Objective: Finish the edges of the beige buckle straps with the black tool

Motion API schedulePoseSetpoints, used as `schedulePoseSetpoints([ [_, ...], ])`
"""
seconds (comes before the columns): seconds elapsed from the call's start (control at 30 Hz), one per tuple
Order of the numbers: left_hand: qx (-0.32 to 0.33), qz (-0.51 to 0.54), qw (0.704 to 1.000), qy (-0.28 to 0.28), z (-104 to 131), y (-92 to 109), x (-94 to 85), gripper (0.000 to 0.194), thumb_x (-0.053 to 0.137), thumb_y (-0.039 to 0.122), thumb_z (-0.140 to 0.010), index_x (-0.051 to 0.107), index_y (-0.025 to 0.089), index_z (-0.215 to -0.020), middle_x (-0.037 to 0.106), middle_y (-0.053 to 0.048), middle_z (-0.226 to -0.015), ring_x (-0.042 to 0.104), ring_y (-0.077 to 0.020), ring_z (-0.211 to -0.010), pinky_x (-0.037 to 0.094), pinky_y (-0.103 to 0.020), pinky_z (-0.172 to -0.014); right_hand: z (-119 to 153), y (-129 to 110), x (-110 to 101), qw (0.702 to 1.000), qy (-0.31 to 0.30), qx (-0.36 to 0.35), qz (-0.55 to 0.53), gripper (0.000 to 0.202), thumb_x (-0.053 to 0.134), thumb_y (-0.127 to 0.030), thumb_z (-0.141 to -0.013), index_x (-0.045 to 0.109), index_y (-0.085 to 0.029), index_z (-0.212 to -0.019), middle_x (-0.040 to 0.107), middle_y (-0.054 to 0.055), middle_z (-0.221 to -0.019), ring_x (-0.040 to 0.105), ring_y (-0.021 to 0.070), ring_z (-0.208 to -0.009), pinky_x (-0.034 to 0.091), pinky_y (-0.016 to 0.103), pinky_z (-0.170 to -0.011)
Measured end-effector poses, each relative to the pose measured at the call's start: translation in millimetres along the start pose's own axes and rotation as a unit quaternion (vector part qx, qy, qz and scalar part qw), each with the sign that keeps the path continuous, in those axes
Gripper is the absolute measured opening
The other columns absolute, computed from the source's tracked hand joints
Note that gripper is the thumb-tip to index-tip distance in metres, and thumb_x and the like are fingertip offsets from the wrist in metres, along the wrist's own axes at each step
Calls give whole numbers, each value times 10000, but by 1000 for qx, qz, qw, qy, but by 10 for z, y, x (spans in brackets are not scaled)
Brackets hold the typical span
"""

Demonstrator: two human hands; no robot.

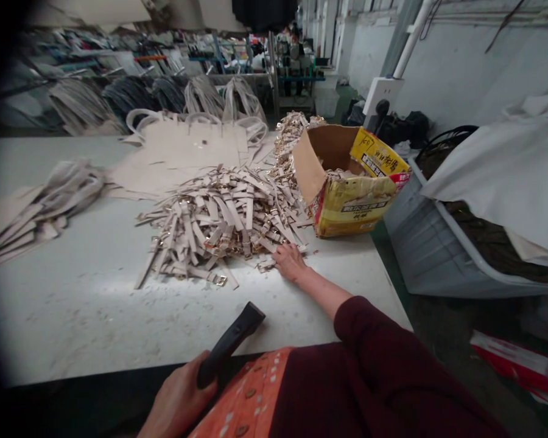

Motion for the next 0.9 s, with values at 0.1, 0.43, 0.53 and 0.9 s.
schedulePoseSetpoints([
  [0.1, 30, 37, 999, 17, -53, -60, 23, 221, 430, 228, -741, 546, 233, -930, 667, -17, -771, 627, -163, -724, 352, -215, -595, 132, -51, -18, 999, 11, -12, -46, 170, 618, -214, -753, 617, -172, -918, 558, 74, -921, 459, 216, -946, 353, 347, -823],
  [0.43, 60, -23, 998, 5, -221, 44, -74, 245, 450, 247, -722, 526, 239, -955, 667, -30, -788, 627, -187, -768, 371, -238, -616, 1010, -255, 170, 968, 64, -4, -242, 323, 643, -197, -732, 591, -203, -1051, 553, 54, -915, 510, 183, -867, 424, 320, -778],
  [0.53, 82, -69, 994, -1, -289, 133, -118, 244, 449, 252, -723, 522, 230, -955, 670, -44, -809, 627, -197, -789, 383, -250, -630, 1019, -236, 190, 959, 79, 2, -271, 249, 620, -189, -749, 608, -203, -997, 550, 54, -902, 514, 175, -853, 433, 314, -764],
  [0.9, 117, -174, 978, -6, -530, 449, -210, 296, 473, 269, -732, 490, 211, -1022, 666, -81, -898, 627, -224, -834, 423, -294, -661, 971, -184, 160, 940, 72, -5, -333, 240, 589, -117, -694, 589, -189, -923, 539, 76, -1046, 536, 175, -955, 459, 320, -840],
])
Point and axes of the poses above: each hand's wrist, its own z-axis away from the middle knuckle, its own x-axis out of the palm, y = z × x, the point moved 5 cm from there along -z, towards the middle knuckle
